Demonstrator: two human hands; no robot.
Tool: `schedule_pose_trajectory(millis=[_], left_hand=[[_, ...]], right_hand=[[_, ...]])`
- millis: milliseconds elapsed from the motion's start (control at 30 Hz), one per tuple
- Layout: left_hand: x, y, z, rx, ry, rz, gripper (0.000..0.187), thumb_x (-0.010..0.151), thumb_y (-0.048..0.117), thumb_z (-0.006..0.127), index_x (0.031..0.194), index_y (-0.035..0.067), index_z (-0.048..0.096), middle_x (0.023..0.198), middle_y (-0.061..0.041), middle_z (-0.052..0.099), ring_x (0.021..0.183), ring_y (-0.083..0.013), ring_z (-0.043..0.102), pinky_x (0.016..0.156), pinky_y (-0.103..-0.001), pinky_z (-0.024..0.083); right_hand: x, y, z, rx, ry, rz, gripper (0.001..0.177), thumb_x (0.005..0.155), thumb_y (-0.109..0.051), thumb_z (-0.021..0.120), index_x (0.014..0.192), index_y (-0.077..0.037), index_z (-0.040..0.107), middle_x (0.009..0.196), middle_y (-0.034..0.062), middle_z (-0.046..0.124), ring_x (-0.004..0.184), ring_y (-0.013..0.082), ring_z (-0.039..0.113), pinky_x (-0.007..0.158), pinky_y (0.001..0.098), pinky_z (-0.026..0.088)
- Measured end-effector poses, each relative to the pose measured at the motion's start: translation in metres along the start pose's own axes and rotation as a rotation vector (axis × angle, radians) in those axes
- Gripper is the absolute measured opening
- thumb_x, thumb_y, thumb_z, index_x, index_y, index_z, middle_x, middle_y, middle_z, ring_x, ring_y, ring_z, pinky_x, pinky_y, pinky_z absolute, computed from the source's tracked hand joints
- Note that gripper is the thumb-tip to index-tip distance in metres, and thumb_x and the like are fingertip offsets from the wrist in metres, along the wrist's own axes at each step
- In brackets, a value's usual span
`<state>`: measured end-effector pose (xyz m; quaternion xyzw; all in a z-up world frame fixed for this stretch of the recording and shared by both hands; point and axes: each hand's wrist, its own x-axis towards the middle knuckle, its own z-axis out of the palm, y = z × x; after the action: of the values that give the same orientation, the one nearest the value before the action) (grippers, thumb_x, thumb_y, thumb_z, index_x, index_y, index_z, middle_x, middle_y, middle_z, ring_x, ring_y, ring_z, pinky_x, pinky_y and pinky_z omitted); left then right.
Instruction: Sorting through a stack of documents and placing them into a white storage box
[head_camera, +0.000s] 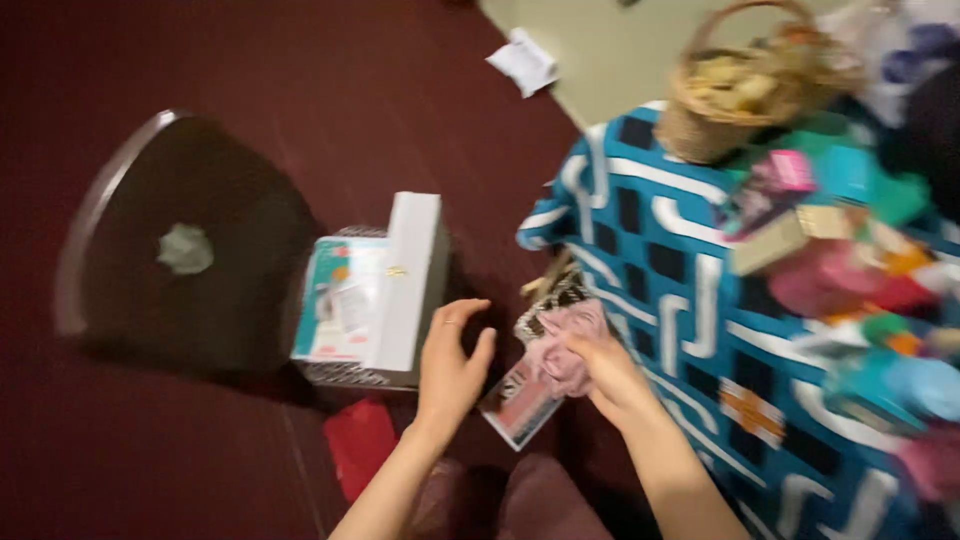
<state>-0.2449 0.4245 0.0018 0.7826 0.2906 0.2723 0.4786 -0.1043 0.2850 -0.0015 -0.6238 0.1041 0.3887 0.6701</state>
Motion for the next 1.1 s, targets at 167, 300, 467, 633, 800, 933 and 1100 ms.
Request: schedule_pose_trajectory(millis=[167,300,467,633,800,933,1100], left_hand=[[0.017,-0.108,-0.097,0.007,0.214,-0.207,0.035,0.088,0.003,0.069,0.123,0.008,0.070,0.120,-0.020,0.065,0.118,-0.0424,0.066,0.100,-0.053,0.054],[0.033,-0.252,-0.162,0.192,0.287,-0.511,0.029,0.088,0.007,0.068,0.117,0.005,0.072,0.110,-0.021,0.069,0.108,-0.0429,0.070,0.093,-0.052,0.057],[0.068,-0.455,-0.182,0.377,0.222,-0.792,0.029,0.085,0.019,0.070,0.114,0.018,0.074,0.105,-0.011,0.071,0.106,-0.0350,0.072,0.093,-0.049,0.058],[0.110,-0.508,-0.162,0.436,0.004,-0.934,0.031,0.086,0.026,0.070,0.117,0.019,0.071,0.119,-0.012,0.067,0.116,-0.0369,0.068,0.097,-0.048,0.057],[0.152,-0.523,-0.149,0.497,-0.053,-0.949,0.042,0.091,0.028,0.067,0.128,0.008,0.065,0.134,-0.022,0.057,0.123,-0.0426,0.061,0.102,-0.051,0.053],[0.176,-0.557,-0.129,0.469,-0.013,-0.994,0.062,0.097,0.043,0.065,0.144,0.007,0.049,0.138,-0.022,0.053,0.126,-0.0408,0.060,0.101,-0.054,0.054],[0.174,-0.592,-0.106,0.465,-0.050,-0.997,0.054,0.093,0.038,0.066,0.130,0.001,0.054,0.128,-0.024,0.060,0.119,-0.0452,0.064,0.097,-0.055,0.056]], right_hand=[[0.054,0.030,0.126,-0.175,-0.121,0.009,0.067,0.087,-0.008,0.075,0.148,0.002,0.049,0.142,0.0282,0.059,0.128,0.0414,0.061,0.102,0.0543,0.052],[0.060,0.030,0.232,-0.305,-0.204,0.029,0.064,0.090,-0.015,0.072,0.149,-0.002,0.050,0.145,0.0255,0.058,0.133,0.0372,0.058,0.106,0.0520,0.049],[0.124,0.051,0.325,-1.032,-0.308,-0.039,0.059,0.091,-0.037,0.069,0.148,-0.035,0.054,0.140,0.0136,0.065,0.135,0.0341,0.057,0.110,0.0478,0.047],[0.246,0.141,0.326,-1.561,-0.400,-1.103,0.076,0.077,-0.001,0.058,0.148,-0.027,0.051,0.145,-0.0008,0.054,0.138,0.0187,0.048,0.105,0.0365,0.043],[0.283,0.157,0.316,-1.954,-0.683,-0.935,0.082,0.062,-0.013,0.077,0.140,-0.025,0.054,0.137,0.0053,0.060,0.132,0.0283,0.054,0.107,0.0582,0.038],[0.276,0.154,0.320,-1.995,-0.702,-0.934,0.079,0.061,-0.019,0.075,0.137,-0.022,0.055,0.136,0.0046,0.061,0.133,0.0260,0.052,0.108,0.0585,0.035],[0.281,0.159,0.318,-1.965,-0.674,-0.943,0.079,0.058,-0.017,0.073,0.135,-0.023,0.057,0.134,0.0043,0.060,0.130,0.0262,0.054,0.106,0.0577,0.036]])
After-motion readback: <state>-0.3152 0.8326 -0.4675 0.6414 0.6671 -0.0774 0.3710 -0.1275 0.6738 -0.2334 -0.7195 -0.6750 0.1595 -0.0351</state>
